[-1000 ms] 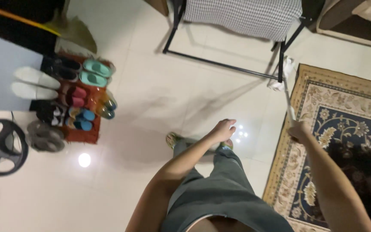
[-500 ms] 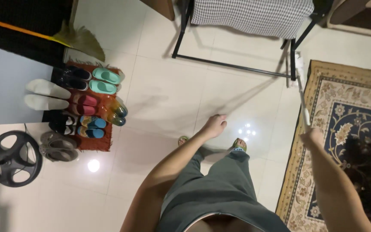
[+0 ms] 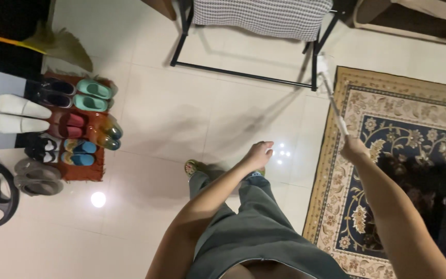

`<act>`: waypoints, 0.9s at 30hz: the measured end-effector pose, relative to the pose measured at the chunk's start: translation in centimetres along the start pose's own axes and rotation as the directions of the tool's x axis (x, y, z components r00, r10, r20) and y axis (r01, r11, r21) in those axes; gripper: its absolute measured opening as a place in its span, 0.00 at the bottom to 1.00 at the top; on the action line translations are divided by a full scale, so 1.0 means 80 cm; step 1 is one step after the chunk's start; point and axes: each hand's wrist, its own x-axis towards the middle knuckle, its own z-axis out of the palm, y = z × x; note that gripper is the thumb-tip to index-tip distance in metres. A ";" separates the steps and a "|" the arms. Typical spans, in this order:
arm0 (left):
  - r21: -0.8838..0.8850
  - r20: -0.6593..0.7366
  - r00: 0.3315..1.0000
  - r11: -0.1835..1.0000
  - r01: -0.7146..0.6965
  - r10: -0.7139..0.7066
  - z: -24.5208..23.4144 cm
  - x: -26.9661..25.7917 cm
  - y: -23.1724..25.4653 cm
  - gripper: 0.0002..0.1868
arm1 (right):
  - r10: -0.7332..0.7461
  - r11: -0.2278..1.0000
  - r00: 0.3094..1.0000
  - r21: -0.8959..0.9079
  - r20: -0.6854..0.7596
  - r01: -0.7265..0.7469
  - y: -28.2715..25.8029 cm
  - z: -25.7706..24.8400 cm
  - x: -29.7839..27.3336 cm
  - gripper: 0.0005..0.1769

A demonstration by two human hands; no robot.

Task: The person is mopping and sweeping the floor around a dining table and rug.

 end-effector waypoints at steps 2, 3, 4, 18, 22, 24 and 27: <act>-0.013 0.035 0.999 1.000 -0.005 0.006 0.019 0.003 0.014 0.21 | -0.067 0.989 0.997 -0.131 -0.040 0.061 0.029 0.026 -0.002 0.25; -0.028 0.065 0.998 1.000 -0.010 0.012 0.028 0.006 0.021 0.21 | -0.140 0.957 0.987 -0.266 -0.072 0.117 0.043 0.038 -0.003 0.28; -0.028 0.068 0.998 0.999 -0.017 0.019 0.034 0.010 0.022 0.21 | -0.135 0.958 0.988 -0.265 -0.077 0.110 0.041 0.029 -0.028 0.28; -0.008 0.020 0.997 0.997 -0.076 0.076 -0.014 0.024 -0.004 0.20 | -0.214 0.955 0.932 0.265 0.292 0.136 -0.090 -0.016 -0.233 0.42; -0.015 0.008 0.994 0.993 -0.113 0.113 -0.057 0.011 -0.059 0.20 | -0.109 0.985 0.938 0.161 0.329 0.058 -0.246 -0.108 -0.282 0.35; 0.008 -0.002 0.995 0.995 -0.098 0.098 -0.104 0.000 -0.082 0.20 | -0.179 0.860 0.917 0.509 0.357 -0.031 -0.306 -0.104 -0.270 0.38; 0.018 -0.071 0.995 0.997 -0.075 0.076 -0.185 -0.024 -0.123 0.20 | -0.437 0.686 0.839 0.724 0.326 0.076 -0.396 -0.087 -0.240 0.33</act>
